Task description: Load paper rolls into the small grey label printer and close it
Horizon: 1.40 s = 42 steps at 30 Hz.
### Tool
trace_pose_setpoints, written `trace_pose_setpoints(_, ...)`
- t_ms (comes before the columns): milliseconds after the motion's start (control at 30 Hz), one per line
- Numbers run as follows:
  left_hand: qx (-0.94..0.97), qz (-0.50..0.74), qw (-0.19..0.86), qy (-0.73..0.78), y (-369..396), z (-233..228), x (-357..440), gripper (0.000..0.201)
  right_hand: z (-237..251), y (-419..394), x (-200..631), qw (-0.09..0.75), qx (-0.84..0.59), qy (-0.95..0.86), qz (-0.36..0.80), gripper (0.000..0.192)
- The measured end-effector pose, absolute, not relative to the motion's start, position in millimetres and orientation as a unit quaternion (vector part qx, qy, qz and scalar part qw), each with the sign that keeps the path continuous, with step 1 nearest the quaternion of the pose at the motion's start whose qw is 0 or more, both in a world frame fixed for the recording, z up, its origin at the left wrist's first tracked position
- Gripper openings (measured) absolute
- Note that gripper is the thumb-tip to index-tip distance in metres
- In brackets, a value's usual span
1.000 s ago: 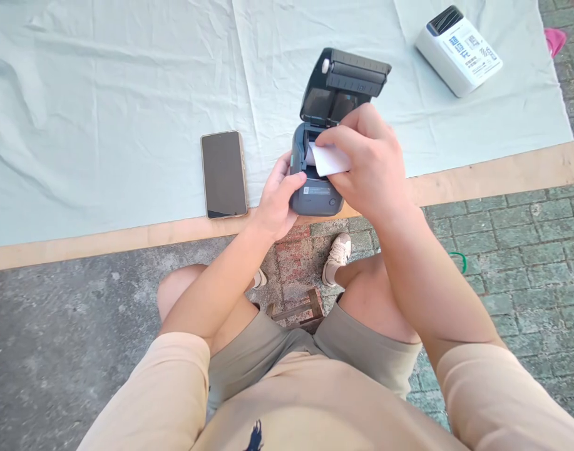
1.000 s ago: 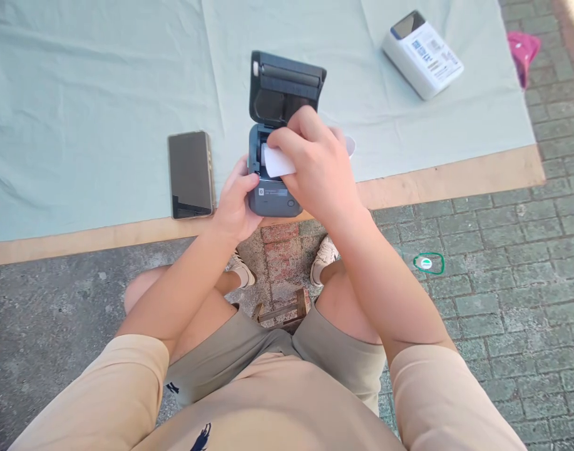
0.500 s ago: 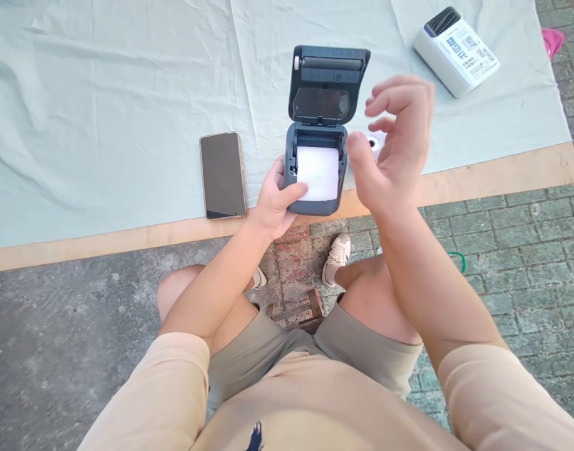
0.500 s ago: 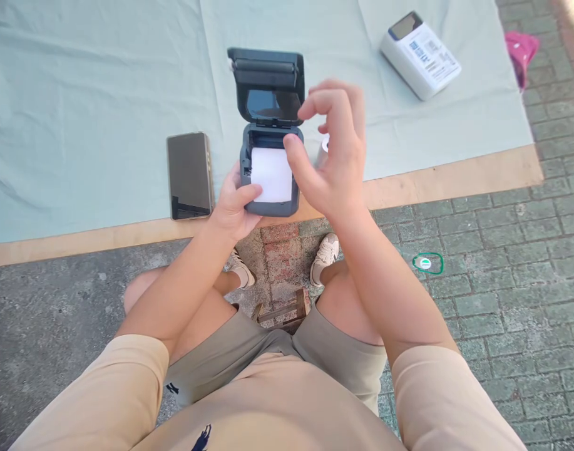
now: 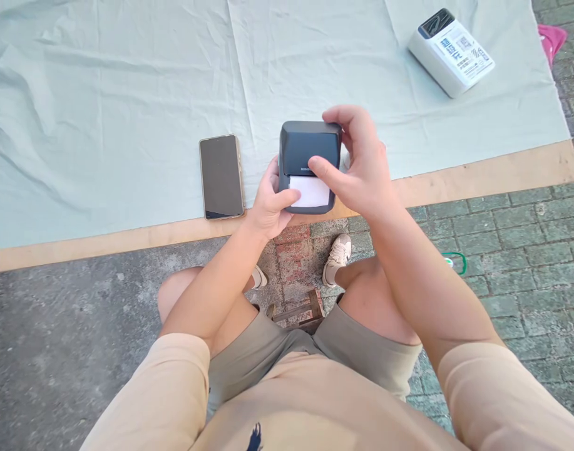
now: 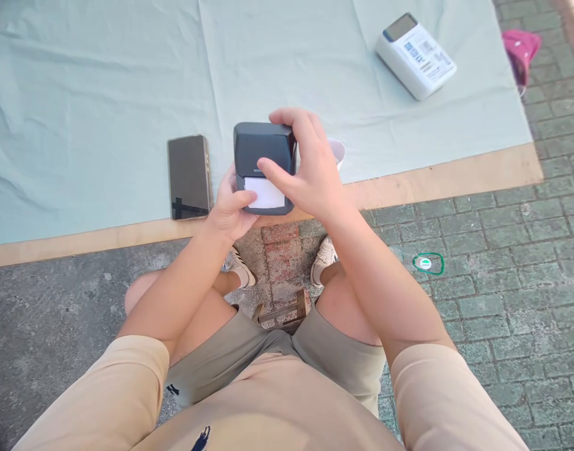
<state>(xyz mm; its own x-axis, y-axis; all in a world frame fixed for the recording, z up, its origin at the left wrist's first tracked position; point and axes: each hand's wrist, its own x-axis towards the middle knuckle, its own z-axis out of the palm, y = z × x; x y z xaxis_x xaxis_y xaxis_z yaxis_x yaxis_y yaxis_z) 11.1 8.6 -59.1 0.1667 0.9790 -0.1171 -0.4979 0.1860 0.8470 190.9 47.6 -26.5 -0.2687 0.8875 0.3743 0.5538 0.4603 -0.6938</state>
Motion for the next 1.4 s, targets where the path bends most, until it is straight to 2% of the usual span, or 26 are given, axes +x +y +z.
trace_pose_setpoints(100, 0.337, 0.533, 0.686, 0.362, 7.6, -55.7, 8.5, 0.071, -23.5, 45.3, 193.1, 0.338, -0.475, -0.787, 0.203, 0.050)
trace_pose_setpoints(300, 0.305, 0.532, 0.704, 0.357, 10.1, -51.5, 9.7, 0.063, -18.1, 45.3, 187.2, 0.318, -0.474, -0.795, 0.204, 0.054)
trace_pose_setpoints(533, 0.216, 0.546, 0.715, 0.379, 17.2, -58.0, 14.3, 0.037, 2.0, 39.2, 194.0, 0.325, -0.454, -0.806, 0.197, 0.054)
trace_pose_setpoints(667, 0.212, 0.541, 0.720, 0.379, 17.7, -61.3, 12.2, 0.038, 11.4, 34.8, 201.5, 0.309, -0.408, -0.833, 0.208, 0.064)
trace_pose_setpoints(733, 0.215, 0.541, 0.715, 0.387, 18.1, -61.9, 12.2, 0.039, 10.1, 34.9, 199.6, 0.309, -0.410, -0.836, 0.193, 0.061)
trace_pose_setpoints(800, 0.215, 0.544, 0.710, 0.392, 18.4, -61.1, 12.9, 0.037, 6.2, 36.2, 194.1, 0.337, -0.439, -0.818, 0.155, 0.046)
trace_pose_setpoints(867, 0.218, 0.550, 0.710, 0.381, 17.6, -58.7, 13.5, 0.038, 2.2, 37.7, 187.0, 0.405, -0.481, -0.770, 0.107, 0.024)
trace_pose_setpoints(967, 0.238, 0.547, 0.721, 0.352, 12.8, -54.2, 12.3, 0.048, 1.2, 38.1, 178.3, 0.461, -0.509, -0.724, 0.071, 0.034)
trace_pose_setpoints(1033, 0.256, 0.538, 0.726, 0.345, 8.0, -52.5, 10.1, 0.049, 5.5, 36.8, 175.4, 0.403, -0.512, -0.753, 0.090, 0.031)
trace_pose_setpoints(1133, 0.278, 0.536, 0.716, 0.352, 2.0, -54.0, 7.0, 0.049, 15.8, 33.6, 174.8, 0.257, -0.510, -0.814, 0.110, 0.018)
trace_pose_setpoints(1200, 0.293, 0.529, 0.710, 0.360, 0.2, -56.8, 6.5, 0.055, 21.0, 32.2, 175.7, 0.188, -0.515, -0.830, 0.103, 0.029)
trace_pose_setpoints(1300, 0.310, 0.519, 0.709, 0.363, 0.1, -60.3, 7.9, 0.065, 21.7, 33.0, 177.8, 0.141, -0.529, -0.830, 0.105, 0.045)
trace_pose_setpoints(1400, 0.310, 0.519, 0.707, 0.366, 0.5, -60.8, 9.4, 0.068, 18.4, 35.5, 179.6, 0.138, -0.527, -0.830, 0.117, 0.048)
